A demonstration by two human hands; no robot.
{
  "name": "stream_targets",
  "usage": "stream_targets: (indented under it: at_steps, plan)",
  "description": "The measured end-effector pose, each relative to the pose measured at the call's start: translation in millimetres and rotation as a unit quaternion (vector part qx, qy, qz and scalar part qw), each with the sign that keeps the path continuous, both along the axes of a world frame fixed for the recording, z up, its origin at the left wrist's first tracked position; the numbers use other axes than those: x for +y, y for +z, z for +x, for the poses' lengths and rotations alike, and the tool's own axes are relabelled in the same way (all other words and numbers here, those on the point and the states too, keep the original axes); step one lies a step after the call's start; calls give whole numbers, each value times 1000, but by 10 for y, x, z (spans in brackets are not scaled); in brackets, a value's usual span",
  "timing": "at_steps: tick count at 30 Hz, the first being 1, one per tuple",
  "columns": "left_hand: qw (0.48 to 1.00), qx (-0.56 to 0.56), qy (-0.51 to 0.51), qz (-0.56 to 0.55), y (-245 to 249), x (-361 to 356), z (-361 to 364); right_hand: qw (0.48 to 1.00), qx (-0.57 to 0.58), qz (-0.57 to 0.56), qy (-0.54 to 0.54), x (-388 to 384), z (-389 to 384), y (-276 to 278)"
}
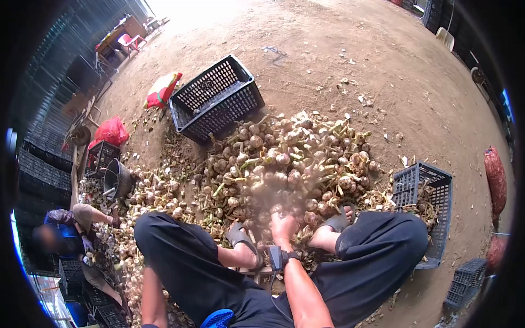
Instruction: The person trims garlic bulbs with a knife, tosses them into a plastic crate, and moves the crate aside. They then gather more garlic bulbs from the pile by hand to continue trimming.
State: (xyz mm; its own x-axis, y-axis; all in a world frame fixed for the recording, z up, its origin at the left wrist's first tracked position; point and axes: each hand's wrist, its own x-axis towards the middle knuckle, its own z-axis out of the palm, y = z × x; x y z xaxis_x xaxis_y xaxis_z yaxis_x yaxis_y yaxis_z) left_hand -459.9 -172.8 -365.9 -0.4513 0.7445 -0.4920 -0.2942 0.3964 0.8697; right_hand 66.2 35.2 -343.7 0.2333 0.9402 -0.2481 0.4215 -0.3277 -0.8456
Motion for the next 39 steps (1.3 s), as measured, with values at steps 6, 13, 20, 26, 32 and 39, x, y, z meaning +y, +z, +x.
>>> stream_targets:
  at_steps: [6,13,20,26,32,39]
  plan:
    - [852,382,-329,-140,-149,1472,1869,980,148,-114,-66,10,8,139]
    - [844,412,-252,-235,-535,1904,2579,972,179,-111,-100,-31,47,-30]
    - [930,305,-126,-163,-726,1809,2578,977,162,-113,-80,-27,-49,-93]
    - [994,77,-66,38,361,2067,2110,975,200,-85,-57,86,-245,236]
    - [956,166,-193,147,2239,2258,1893,984,159,80,34,209,-511,766]
    - [890,329,-279,150,3721,1916,2769,904,139,355,192,111,-510,2217]
